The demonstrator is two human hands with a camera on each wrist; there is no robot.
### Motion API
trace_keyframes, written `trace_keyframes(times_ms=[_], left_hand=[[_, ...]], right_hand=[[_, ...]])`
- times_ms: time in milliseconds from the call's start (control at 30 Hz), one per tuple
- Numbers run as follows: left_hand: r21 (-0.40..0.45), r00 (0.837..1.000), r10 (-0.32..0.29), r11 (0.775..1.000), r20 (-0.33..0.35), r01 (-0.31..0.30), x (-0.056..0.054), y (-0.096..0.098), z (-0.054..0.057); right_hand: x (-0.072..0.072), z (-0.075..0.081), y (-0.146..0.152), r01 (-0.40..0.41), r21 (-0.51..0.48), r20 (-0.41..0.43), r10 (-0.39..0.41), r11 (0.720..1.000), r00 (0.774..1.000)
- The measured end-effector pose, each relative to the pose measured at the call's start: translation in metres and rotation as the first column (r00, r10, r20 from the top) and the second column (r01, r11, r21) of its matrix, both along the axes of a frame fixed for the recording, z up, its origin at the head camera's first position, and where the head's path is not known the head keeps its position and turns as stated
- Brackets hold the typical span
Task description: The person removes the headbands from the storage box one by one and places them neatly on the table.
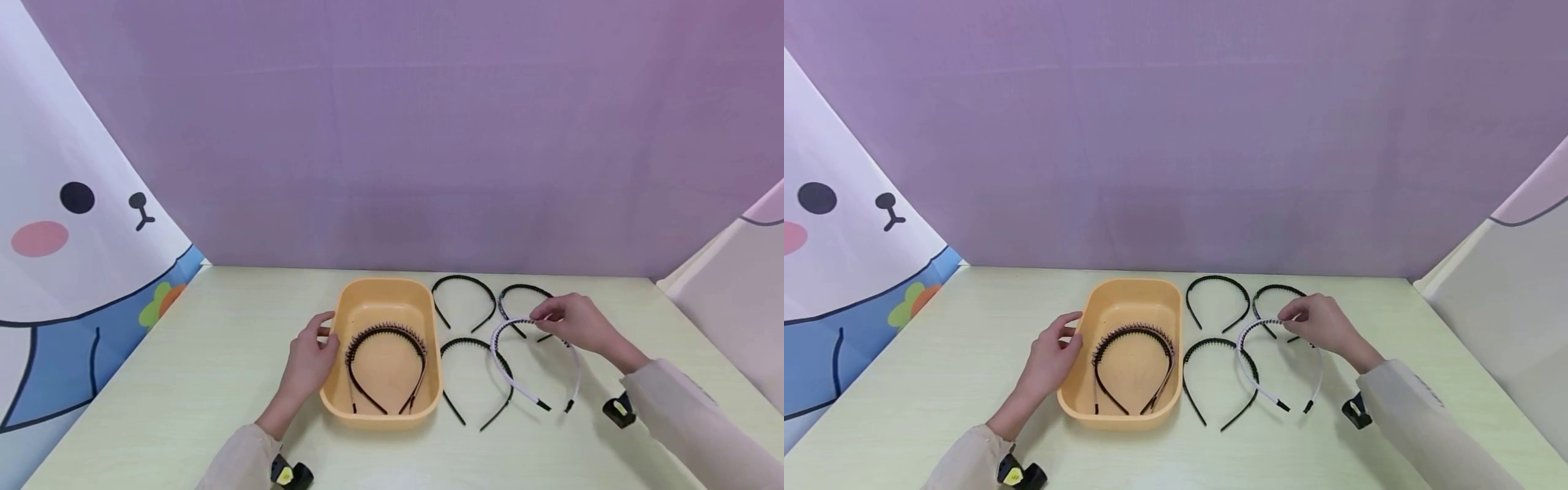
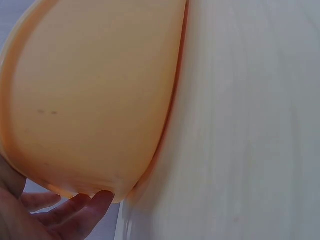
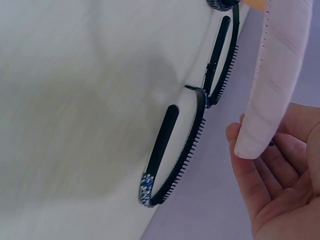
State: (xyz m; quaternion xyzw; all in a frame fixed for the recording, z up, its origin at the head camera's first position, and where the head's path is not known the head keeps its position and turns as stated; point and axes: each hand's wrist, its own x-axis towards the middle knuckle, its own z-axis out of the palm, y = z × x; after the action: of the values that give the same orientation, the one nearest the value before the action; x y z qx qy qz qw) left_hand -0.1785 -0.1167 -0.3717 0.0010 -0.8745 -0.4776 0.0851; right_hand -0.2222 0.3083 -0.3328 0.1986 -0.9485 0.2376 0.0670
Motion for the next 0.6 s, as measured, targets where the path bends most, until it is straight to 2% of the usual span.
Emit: trace_keyframes(times_ms=[300,600], left_hand=[[-0.002,1.000,0.008,1.000,0.009,-0.008,-0.002,-0.001,-0.001],[0.004,1.000,0.003,1.000,0.015,-0.003,-0.004,-0.001,-0.002]], right_hand=[[0.005,-0.005,0.009,0.008,0.003,0.004,-0.008,1.000,1.000],[0.007,-0.016,0.021,0.017,0.013,0.013,-0.017,1.000,1.000]])
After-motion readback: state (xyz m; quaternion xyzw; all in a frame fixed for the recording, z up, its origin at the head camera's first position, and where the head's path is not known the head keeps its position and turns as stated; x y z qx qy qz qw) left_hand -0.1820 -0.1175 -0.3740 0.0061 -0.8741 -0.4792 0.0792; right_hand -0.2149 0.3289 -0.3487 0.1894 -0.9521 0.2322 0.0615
